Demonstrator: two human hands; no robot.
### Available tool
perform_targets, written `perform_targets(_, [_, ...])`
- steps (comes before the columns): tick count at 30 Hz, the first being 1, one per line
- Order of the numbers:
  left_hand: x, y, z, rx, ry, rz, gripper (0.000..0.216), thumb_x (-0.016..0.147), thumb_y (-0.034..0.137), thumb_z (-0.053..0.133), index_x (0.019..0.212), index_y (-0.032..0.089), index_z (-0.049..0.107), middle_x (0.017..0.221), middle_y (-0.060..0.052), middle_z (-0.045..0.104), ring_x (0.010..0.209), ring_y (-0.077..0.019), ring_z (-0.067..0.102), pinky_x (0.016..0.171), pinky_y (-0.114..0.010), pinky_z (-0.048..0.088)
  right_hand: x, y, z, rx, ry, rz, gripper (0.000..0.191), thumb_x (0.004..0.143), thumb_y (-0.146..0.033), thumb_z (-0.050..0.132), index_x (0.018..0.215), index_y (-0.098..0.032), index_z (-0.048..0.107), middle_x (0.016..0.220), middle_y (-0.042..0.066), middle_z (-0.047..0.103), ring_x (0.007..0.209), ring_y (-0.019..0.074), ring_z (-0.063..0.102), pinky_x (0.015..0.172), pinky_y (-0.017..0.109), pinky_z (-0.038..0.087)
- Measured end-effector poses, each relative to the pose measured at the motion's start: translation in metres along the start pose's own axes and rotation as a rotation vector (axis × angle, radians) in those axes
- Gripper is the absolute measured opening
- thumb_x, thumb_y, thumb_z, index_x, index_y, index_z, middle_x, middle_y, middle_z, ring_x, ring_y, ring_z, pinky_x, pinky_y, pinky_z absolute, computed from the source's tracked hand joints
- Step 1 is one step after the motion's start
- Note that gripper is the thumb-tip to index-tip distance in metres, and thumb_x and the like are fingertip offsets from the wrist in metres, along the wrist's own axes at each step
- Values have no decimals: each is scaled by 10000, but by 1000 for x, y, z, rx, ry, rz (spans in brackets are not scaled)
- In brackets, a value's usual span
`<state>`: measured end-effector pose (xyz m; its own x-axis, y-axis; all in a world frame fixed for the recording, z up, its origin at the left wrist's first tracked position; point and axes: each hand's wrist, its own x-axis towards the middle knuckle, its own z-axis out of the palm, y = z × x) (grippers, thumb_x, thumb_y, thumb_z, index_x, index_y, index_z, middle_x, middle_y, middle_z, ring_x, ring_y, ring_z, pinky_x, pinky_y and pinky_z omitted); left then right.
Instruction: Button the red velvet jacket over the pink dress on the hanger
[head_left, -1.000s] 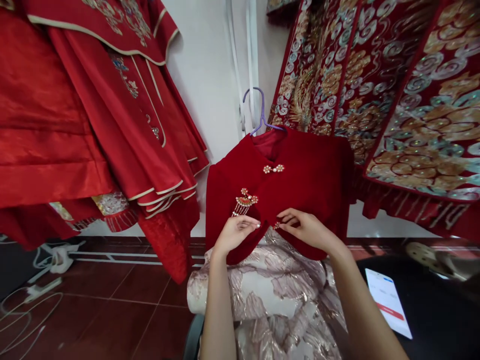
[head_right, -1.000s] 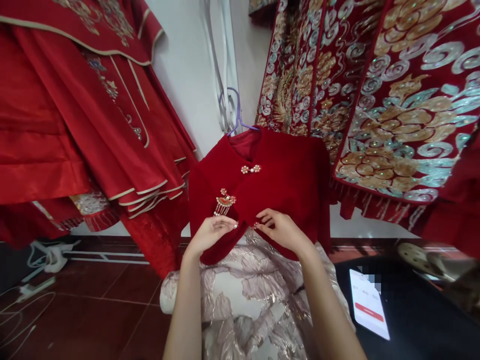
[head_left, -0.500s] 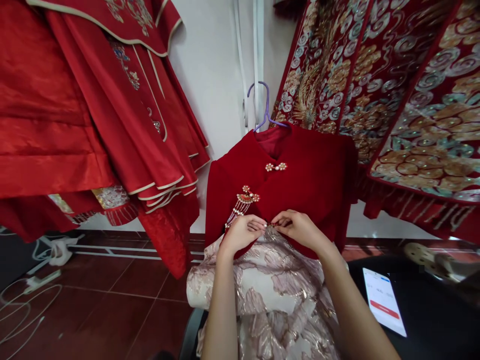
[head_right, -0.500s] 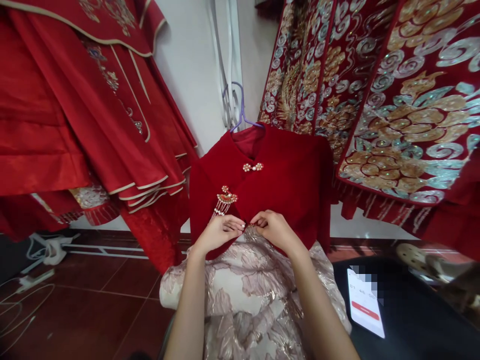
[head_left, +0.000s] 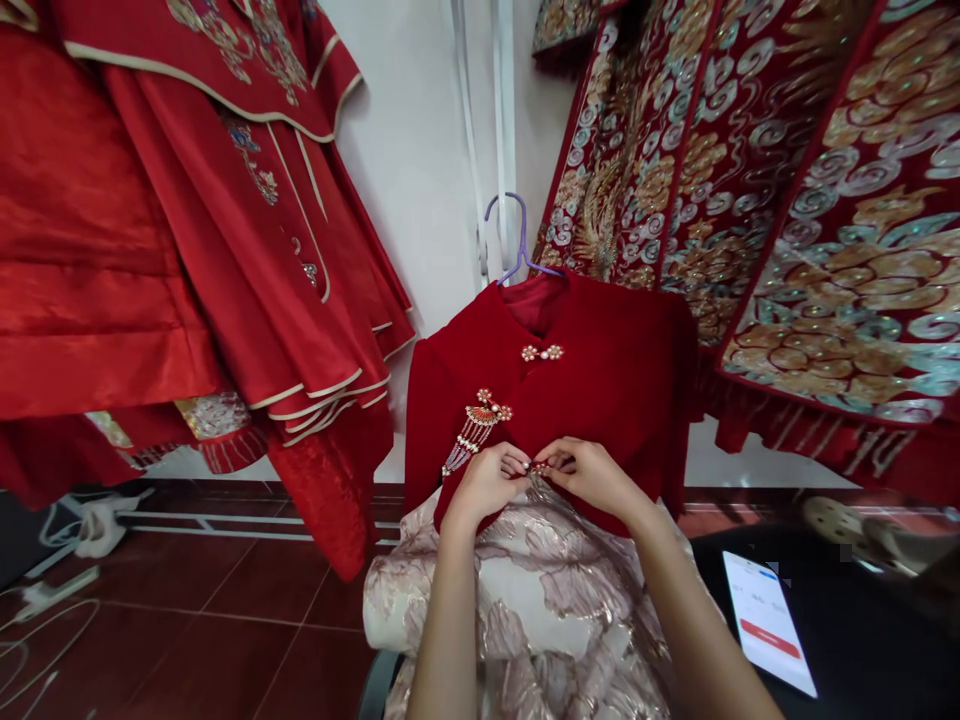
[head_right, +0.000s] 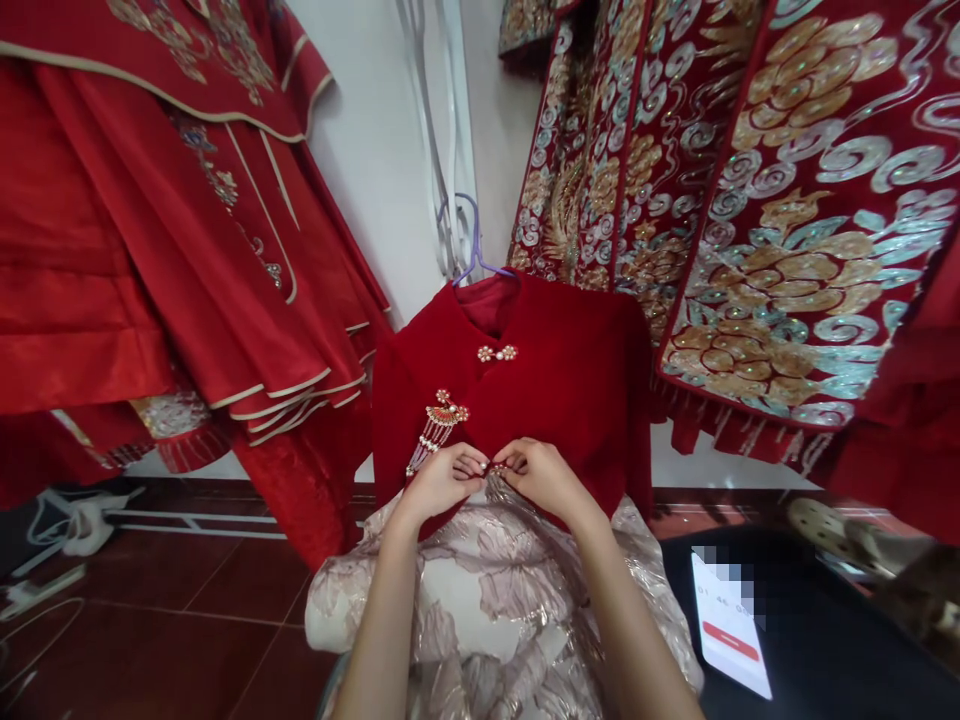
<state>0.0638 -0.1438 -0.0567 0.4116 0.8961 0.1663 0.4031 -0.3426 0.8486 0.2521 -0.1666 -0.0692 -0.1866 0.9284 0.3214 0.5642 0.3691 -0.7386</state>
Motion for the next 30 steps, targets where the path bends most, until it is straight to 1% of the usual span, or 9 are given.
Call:
perform_targets(4, [1,3,2,27,16,1,258,636,46,655,883,121,661,838,-48,674,763,-120,612,743,-232,483,-5,-3,-12,63,-26,68,225,725,-164,587,914,-177,707,831,30,688,768,143,649,724,259,521])
perform_targets(8, [-5,14,-4,68,20,-25,164,672,60,609,817,130,641,740,-26,645,704,-116,601,698,-227,474,-9,-9,-20,170,-68,66,216,721,-206,603,906,-180,712,814,25,693,747,147,649,697,266,519])
perform_targets(10, [-11,22,-9,77,-18,6,152,687,75,596,818,145,625,732,-13,626,685,-110,589,672,-218,463,-9,-13,-20,224,-61,46,219,717,-206,608,908,-183,714,822,23,690,752,144,644,703,267,520])
perform_targets(12, [-17,32,-12,131,-28,73,129,693,88,590,798,164,596,734,2,599,659,-102,563,633,-209,440,-9,-18,-20,271,-52,26,220,709,-195,615,906,-180,713,829,21,686,768,141,639,723,267,522])
perform_targets(15, [-25,46,-14,282,34,148,91,694,101,582,733,174,547,707,14,548,617,-101,510,588,-215,398,-10,-25,-21,334,-63,1,229,705,-174,612,915,-178,704,847,18,680,783,132,628,745,262,524])
perform_targets(19, [-30,56,-17,336,41,134,96,699,99,577,762,170,592,746,-6,582,644,-115,526,626,-233,405,-14,-31,-25,349,-76,-14,243,722,-169,595,943,-190,695,855,9,662,799,121,614,759,253,518])
perform_targets(24, [-29,45,-22,325,23,103,57,712,130,596,750,170,609,711,-5,613,658,-125,557,631,-233,408,-14,-36,-20,285,-53,-23,228,742,-227,614,949,-189,703,812,10,650,736,115,601,682,240,506])
perform_targets(28, [-23,28,-23,295,-4,90,82,711,125,586,772,174,609,708,-4,622,658,-124,568,620,-224,414,-11,-35,-14,257,8,47,270,736,-254,633,986,-188,707,792,18,651,680,110,591,590,217,493])
perform_targets(30, [-21,22,-23,299,1,103,101,704,118,582,783,176,607,716,-6,624,665,-127,569,618,-223,415,-10,-34,-12,305,29,93,291,727,-262,633,998,-182,701,807,28,648,651,110,593,530,209,491])
